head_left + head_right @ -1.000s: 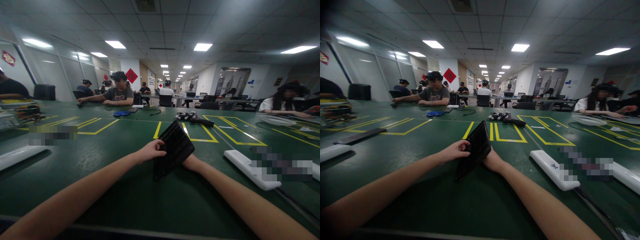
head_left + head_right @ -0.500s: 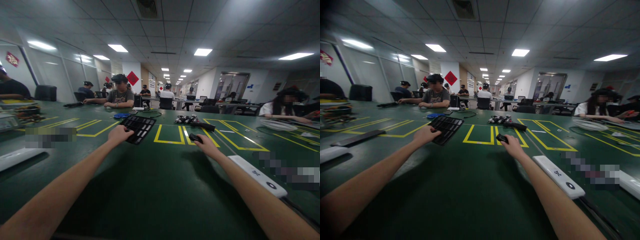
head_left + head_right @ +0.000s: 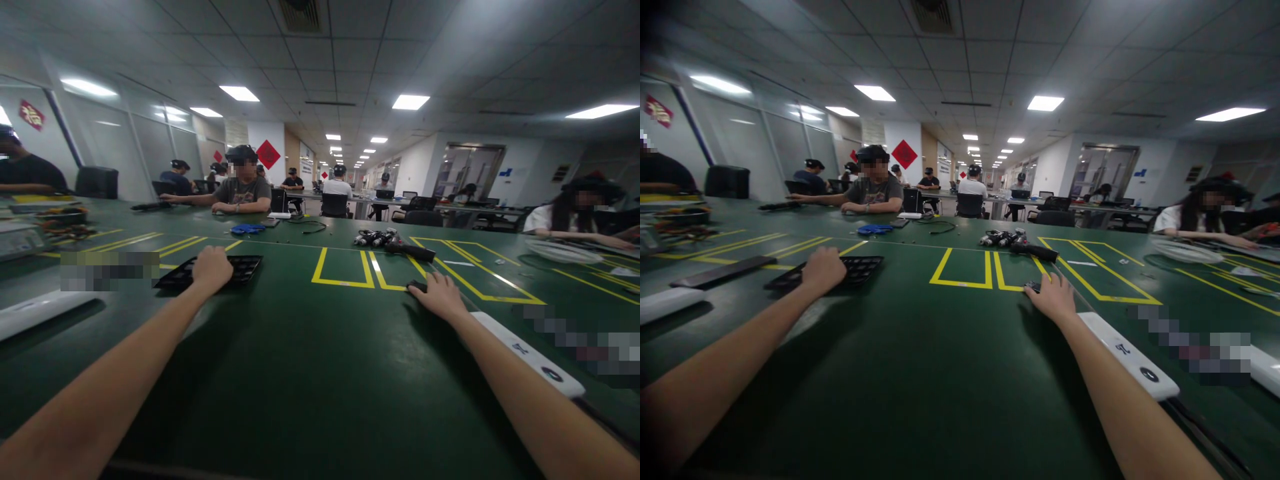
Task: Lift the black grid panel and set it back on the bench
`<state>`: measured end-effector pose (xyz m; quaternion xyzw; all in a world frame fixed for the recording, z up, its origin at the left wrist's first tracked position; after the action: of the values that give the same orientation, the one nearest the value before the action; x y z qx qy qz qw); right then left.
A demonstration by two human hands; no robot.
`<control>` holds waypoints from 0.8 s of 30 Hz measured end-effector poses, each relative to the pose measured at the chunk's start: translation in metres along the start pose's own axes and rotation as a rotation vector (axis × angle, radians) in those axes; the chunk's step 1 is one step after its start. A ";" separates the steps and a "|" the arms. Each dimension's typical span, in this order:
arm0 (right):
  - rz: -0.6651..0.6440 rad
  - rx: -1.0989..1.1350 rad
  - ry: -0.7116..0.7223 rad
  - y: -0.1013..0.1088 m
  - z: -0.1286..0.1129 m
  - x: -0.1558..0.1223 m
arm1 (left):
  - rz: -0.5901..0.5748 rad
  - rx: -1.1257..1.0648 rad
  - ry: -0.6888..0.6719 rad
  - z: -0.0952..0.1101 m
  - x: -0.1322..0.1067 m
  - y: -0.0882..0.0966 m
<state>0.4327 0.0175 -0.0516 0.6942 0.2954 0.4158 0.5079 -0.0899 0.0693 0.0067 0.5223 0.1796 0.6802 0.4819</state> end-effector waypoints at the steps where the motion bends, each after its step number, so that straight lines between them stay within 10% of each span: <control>1: 0.032 0.024 0.031 0.007 -0.006 -0.006 | -0.008 0.016 -0.063 0.018 -0.004 -0.008; 8: -0.213 0.339 0.558 0.015 -0.093 -0.100 | -0.428 -0.161 -0.482 0.143 -0.075 -0.097; 13: -0.417 0.322 0.719 0.002 -0.113 -0.149 | -0.546 -0.192 -0.508 0.160 -0.097 -0.117; 19: -0.322 0.413 0.734 0.006 -0.100 -0.120 | -0.323 -0.062 -0.548 0.164 -0.081 -0.096; 24: 0.060 0.219 0.348 0.021 -0.036 -0.043 | -0.263 0.094 -0.348 0.144 -0.064 -0.068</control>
<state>0.3806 -0.0079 -0.0387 0.6715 0.4014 0.5095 0.3582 0.0685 0.0097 -0.0227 0.6258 0.1919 0.5021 0.5652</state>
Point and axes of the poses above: each hand's wrist, its own x-axis towards the middle knuckle, its own y-axis out of the back of the hand, z = x × y, the point moved 8 cm from there along x, towards the middle knuckle, and after that the axes turned 13 degrees about -y, right-handed, at the moved point
